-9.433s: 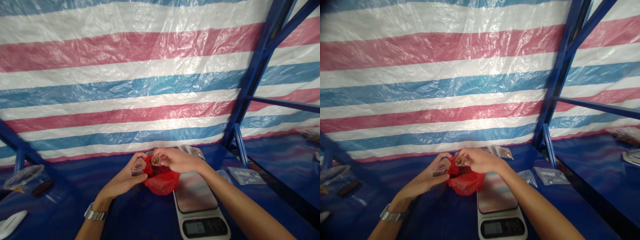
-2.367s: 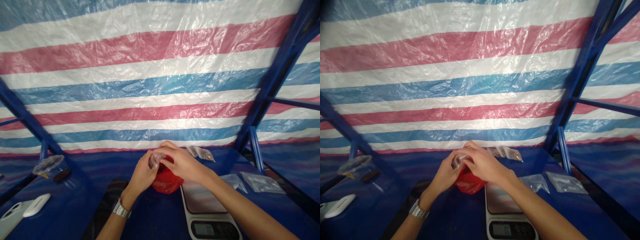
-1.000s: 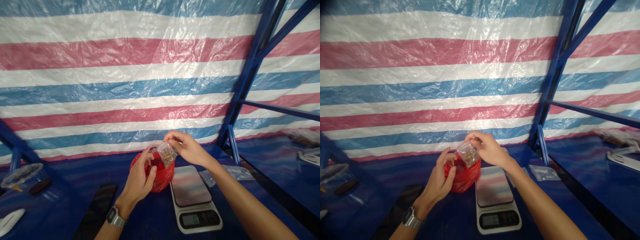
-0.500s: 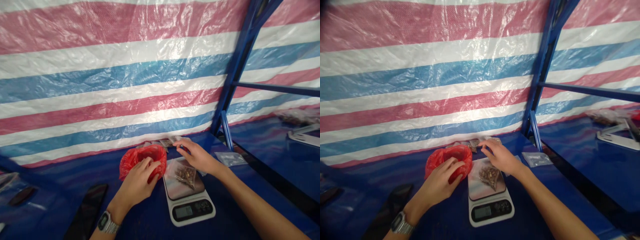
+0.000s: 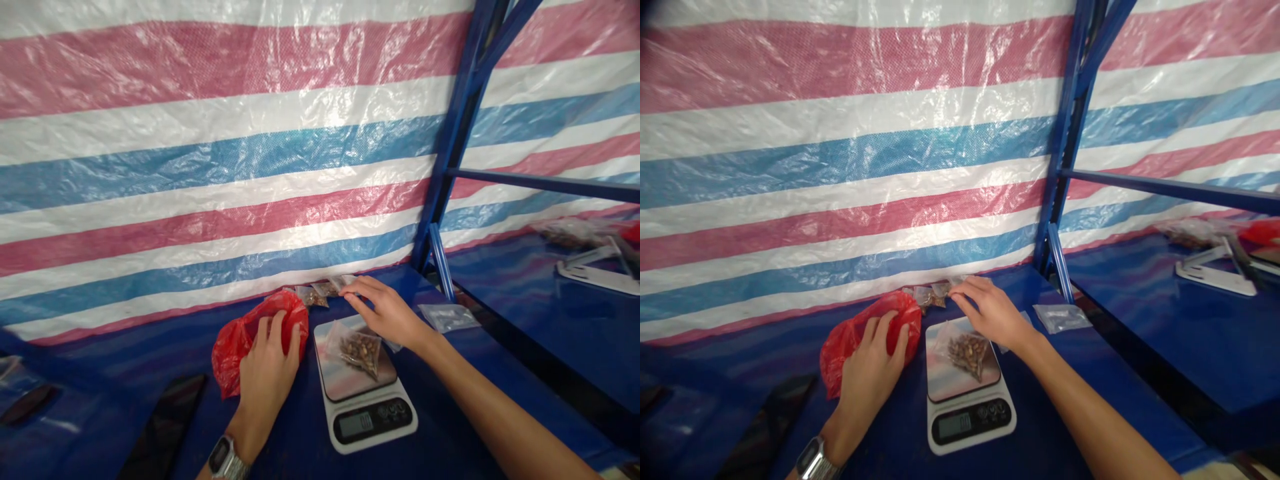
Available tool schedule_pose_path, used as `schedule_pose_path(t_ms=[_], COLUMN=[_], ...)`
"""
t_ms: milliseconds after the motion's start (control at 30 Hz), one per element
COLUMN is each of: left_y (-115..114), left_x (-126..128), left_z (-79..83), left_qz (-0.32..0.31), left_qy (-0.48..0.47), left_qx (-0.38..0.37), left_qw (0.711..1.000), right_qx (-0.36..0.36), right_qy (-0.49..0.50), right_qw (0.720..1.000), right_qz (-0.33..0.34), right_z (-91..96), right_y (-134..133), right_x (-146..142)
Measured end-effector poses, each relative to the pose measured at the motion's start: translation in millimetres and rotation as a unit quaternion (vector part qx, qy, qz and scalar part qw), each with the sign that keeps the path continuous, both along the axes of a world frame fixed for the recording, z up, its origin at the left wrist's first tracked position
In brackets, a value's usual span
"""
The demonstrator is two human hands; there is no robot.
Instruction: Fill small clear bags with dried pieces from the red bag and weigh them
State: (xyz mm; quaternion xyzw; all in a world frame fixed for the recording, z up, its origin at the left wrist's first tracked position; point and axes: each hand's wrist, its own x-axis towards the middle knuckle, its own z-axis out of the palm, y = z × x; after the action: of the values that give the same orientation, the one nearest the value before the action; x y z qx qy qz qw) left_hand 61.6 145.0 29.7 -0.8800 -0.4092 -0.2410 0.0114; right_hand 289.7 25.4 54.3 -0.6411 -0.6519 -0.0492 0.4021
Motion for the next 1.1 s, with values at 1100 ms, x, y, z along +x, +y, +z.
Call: schedule_pose_path(t_ms=[1100], left_y=[5.5], left_x=[-7.7], left_z=[7.5], left_qz=[-0.071], left_qy=[-0.164], left_qx=[0.105], left_qw=[0.978], right_qx=[-0.22], right_qy=[0.004], right_qw=[0.975], right_qz=[0.024], right_z=[0.1], right_y=[-7.7], right_x=[-10.8])
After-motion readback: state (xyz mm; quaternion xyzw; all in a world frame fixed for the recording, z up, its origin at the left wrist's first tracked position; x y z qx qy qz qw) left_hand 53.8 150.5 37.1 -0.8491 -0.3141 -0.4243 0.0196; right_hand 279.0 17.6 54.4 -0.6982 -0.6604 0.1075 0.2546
